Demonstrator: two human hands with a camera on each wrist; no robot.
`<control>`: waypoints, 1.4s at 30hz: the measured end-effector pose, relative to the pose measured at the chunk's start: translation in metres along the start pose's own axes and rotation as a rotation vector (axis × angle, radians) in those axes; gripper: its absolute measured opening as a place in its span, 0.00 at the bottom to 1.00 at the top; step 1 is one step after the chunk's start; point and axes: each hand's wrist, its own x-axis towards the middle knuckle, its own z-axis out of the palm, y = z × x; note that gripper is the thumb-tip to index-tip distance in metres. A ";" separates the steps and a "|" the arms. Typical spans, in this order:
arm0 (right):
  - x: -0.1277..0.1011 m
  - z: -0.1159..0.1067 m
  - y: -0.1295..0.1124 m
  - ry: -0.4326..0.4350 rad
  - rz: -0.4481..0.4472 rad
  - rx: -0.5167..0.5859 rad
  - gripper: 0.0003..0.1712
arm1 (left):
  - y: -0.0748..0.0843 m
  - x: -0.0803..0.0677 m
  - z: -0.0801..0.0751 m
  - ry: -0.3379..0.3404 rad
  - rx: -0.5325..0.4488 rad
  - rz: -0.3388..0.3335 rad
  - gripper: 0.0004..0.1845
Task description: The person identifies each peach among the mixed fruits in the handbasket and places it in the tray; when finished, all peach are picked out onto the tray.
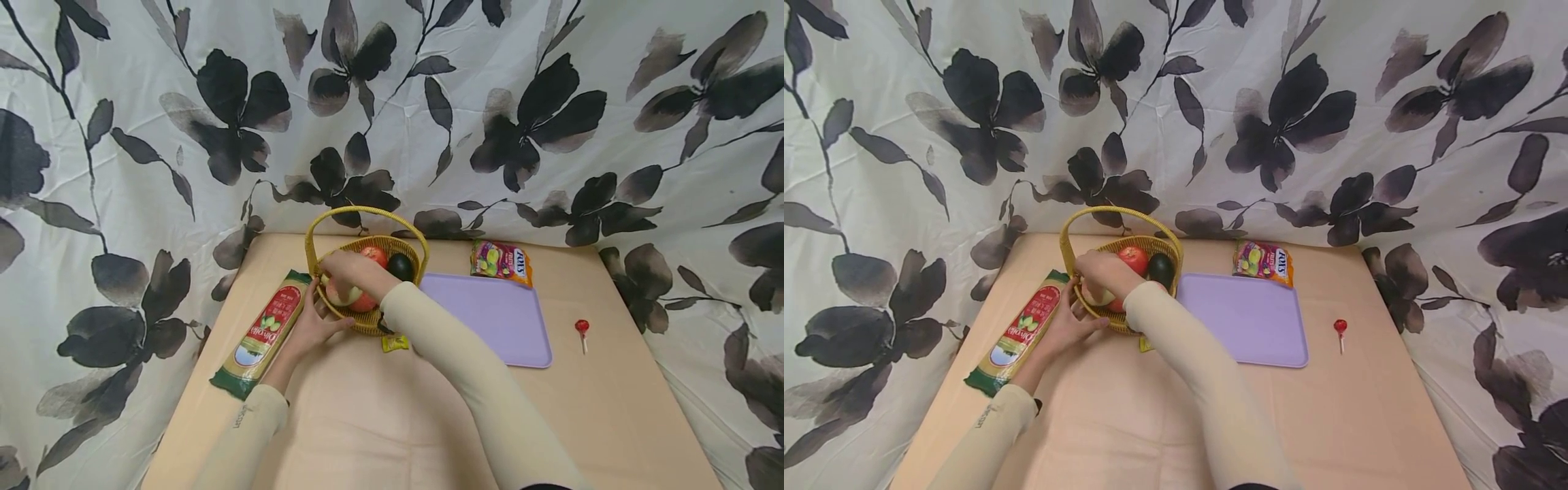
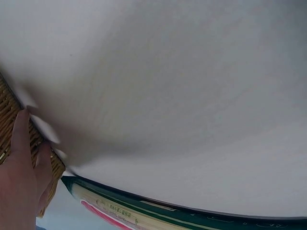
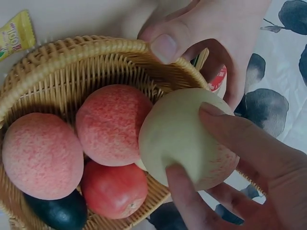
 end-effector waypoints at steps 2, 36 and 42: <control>-0.002 0.001 0.004 0.008 -0.009 0.045 0.28 | -0.001 -0.001 0.000 0.002 0.011 0.001 0.71; -0.186 0.034 0.135 0.193 0.067 0.250 0.33 | -0.003 -0.003 -0.003 0.021 0.050 0.018 0.73; -0.205 0.070 0.158 0.148 0.118 0.264 0.31 | -0.004 0.000 -0.002 0.019 0.055 0.023 0.72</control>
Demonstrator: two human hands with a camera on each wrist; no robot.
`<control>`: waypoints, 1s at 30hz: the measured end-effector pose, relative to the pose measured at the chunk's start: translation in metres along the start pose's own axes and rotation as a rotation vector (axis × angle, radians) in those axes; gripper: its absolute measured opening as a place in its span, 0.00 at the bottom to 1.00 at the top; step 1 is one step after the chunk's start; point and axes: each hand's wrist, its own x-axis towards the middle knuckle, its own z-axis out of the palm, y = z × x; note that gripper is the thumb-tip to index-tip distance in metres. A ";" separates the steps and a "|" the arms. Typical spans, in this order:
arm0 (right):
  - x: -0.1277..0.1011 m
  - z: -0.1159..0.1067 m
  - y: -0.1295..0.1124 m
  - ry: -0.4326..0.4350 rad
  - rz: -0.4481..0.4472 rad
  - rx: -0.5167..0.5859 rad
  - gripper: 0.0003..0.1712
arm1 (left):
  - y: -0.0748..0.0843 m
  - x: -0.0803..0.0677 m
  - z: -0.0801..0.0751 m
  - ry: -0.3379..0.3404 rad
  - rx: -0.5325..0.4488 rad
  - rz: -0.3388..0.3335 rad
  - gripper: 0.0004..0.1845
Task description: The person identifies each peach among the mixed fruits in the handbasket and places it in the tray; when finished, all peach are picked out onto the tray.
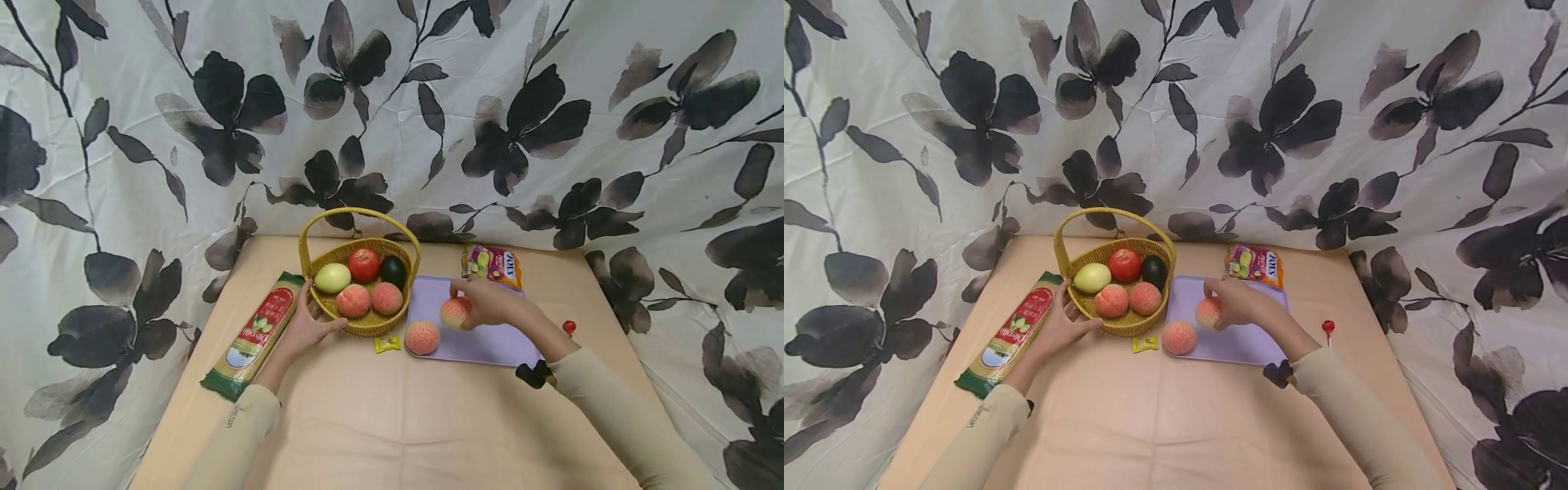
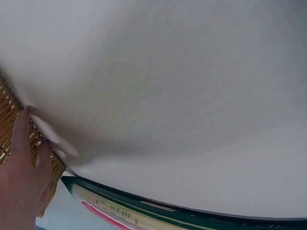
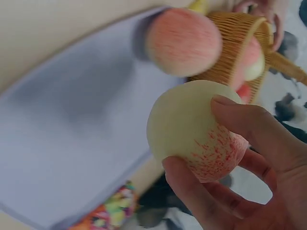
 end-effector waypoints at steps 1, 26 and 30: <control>-0.002 0.005 0.005 -0.007 0.005 0.003 0.31 | 0.000 0.000 0.000 -0.001 0.002 0.001 0.73; 0.001 0.071 0.009 -0.015 0.151 0.041 0.30 | 0.017 -0.008 0.002 -0.012 -0.030 -0.022 0.71; 0.002 0.072 0.007 -0.022 0.167 0.033 0.31 | 0.007 -0.004 0.003 -0.001 -0.008 0.001 0.72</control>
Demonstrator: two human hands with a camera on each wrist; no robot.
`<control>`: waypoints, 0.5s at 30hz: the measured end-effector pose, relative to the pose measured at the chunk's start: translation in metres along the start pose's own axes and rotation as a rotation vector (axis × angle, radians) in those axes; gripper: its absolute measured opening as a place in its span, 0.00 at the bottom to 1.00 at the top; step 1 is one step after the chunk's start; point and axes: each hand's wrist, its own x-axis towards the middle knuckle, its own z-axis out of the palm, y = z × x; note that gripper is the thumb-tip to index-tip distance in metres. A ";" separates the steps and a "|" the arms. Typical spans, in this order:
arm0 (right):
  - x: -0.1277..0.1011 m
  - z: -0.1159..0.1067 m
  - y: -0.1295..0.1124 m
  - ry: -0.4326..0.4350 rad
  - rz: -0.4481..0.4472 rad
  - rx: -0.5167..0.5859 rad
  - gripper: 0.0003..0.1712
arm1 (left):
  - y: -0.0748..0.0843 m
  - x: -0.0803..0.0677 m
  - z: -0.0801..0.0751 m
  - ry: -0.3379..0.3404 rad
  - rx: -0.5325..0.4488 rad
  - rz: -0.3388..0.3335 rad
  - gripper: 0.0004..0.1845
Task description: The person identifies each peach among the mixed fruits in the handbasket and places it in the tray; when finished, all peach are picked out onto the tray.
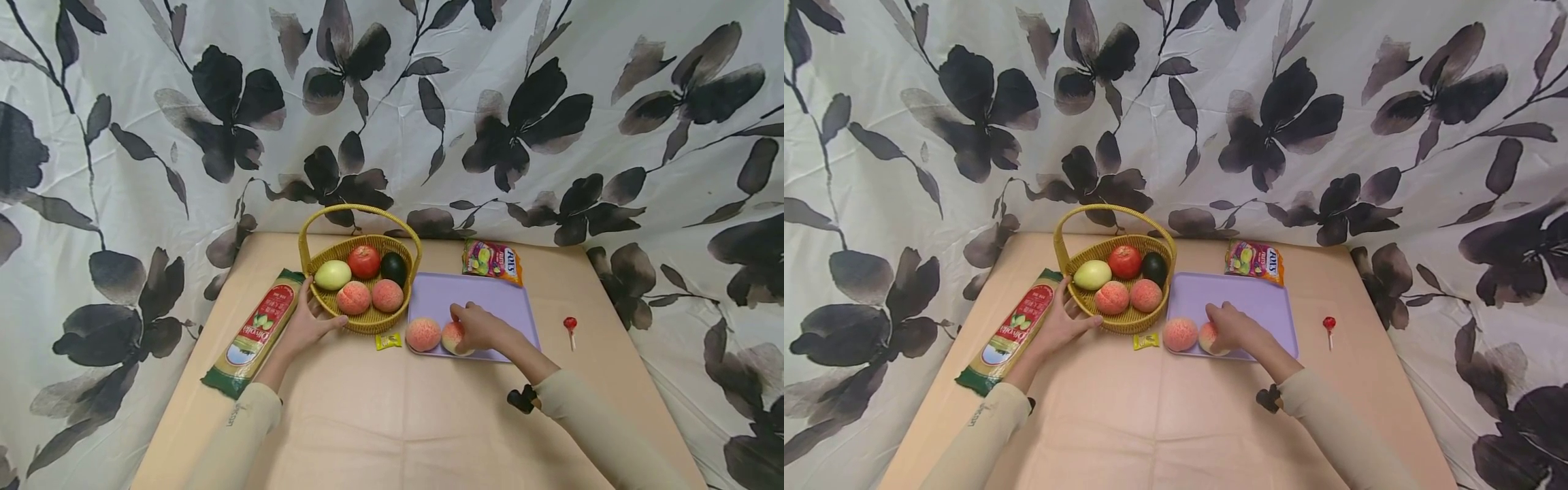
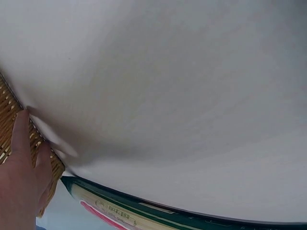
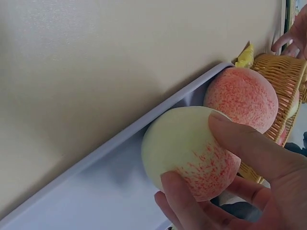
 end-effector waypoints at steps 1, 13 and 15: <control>0.000 0.000 0.000 -0.003 0.004 0.003 0.31 | -0.001 0.001 0.000 0.001 0.001 0.004 0.72; -0.001 0.000 0.001 -0.022 0.017 0.011 0.33 | -0.003 0.001 -0.001 0.003 0.008 0.010 0.71; -0.001 -0.001 0.001 -0.026 0.025 0.004 0.34 | -0.004 0.002 -0.001 0.005 0.009 0.011 0.72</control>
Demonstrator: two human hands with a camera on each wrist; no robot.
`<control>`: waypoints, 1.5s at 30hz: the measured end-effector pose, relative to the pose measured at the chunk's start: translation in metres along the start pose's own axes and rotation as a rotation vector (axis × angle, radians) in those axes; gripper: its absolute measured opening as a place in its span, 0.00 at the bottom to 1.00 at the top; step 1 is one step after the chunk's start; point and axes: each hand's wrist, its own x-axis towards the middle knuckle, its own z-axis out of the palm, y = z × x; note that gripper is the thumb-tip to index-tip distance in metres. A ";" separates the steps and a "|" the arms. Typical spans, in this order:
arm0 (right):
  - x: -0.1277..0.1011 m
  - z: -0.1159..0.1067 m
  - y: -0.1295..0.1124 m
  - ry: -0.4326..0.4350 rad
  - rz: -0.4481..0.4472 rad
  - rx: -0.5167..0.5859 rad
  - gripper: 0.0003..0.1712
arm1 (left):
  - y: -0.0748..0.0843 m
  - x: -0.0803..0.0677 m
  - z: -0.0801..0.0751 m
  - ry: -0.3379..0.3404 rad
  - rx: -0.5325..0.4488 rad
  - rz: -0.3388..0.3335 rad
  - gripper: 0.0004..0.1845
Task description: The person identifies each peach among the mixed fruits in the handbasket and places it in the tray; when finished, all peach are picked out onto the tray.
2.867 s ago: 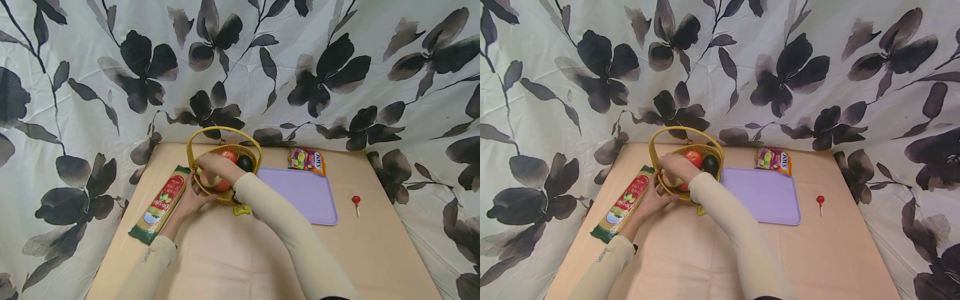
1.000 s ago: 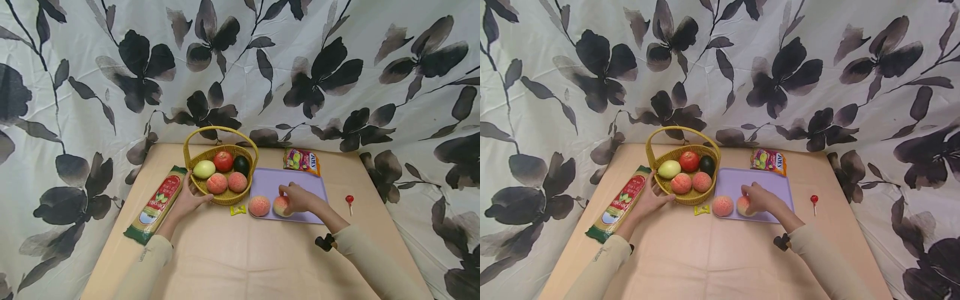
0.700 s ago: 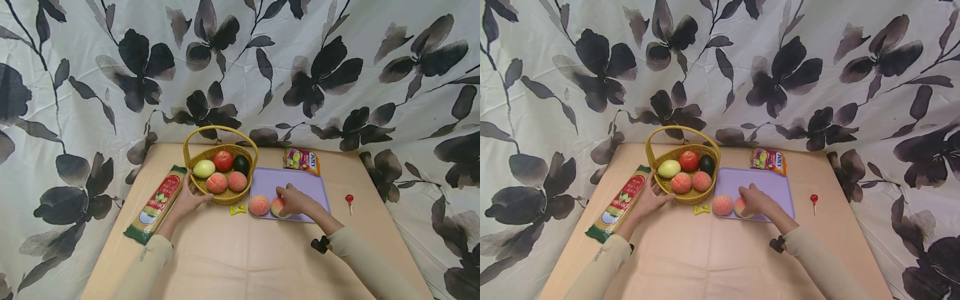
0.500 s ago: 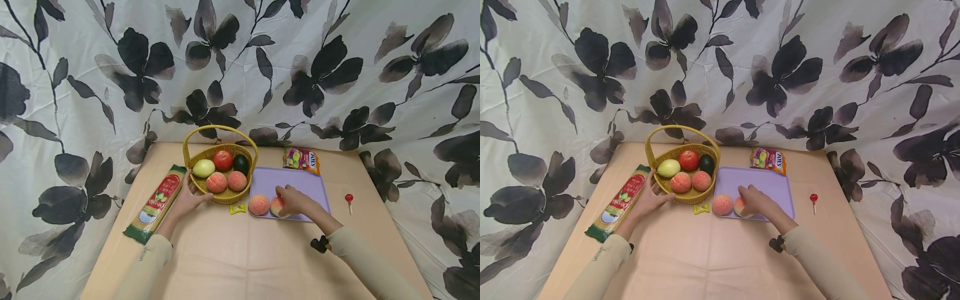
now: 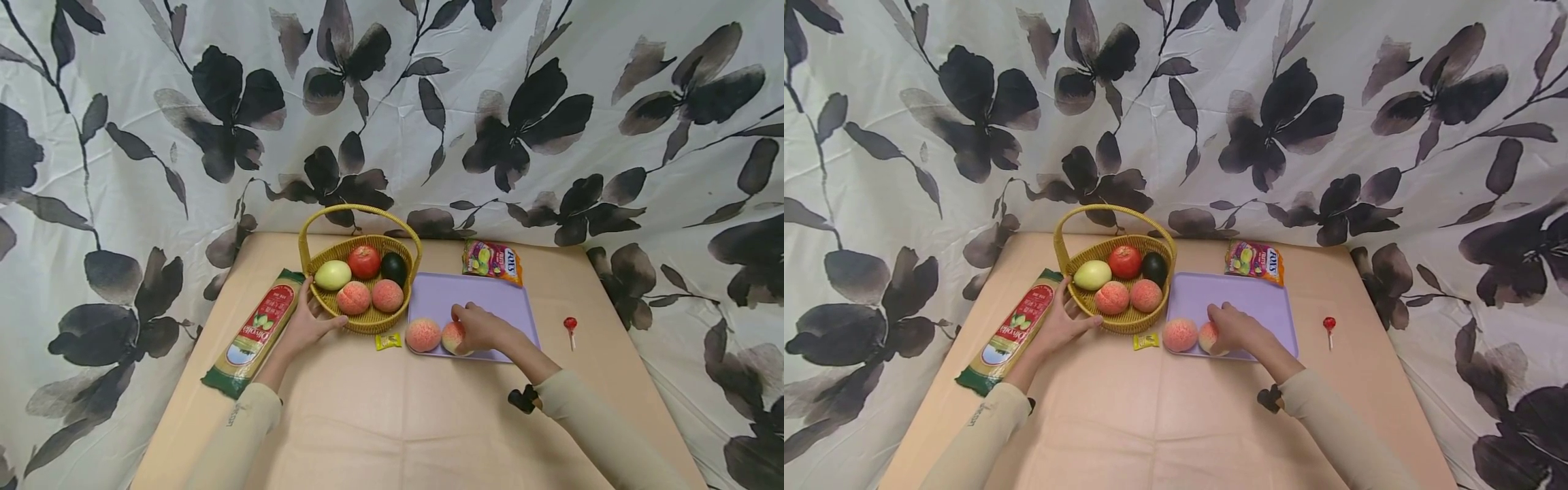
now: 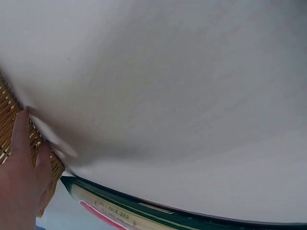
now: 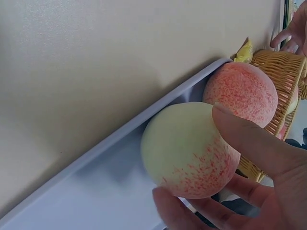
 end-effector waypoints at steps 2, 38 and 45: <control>-0.001 -0.001 -0.001 -0.002 0.008 -0.012 0.35 | -0.001 0.001 0.000 0.000 0.001 0.000 0.72; 0.075 -0.067 -0.127 0.039 -0.239 -0.099 0.21 | -0.006 0.004 -0.005 0.000 0.000 0.007 0.71; 0.107 -0.054 -0.153 0.020 -0.224 -0.157 0.11 | -0.005 0.001 0.000 -0.007 -0.012 -0.001 0.70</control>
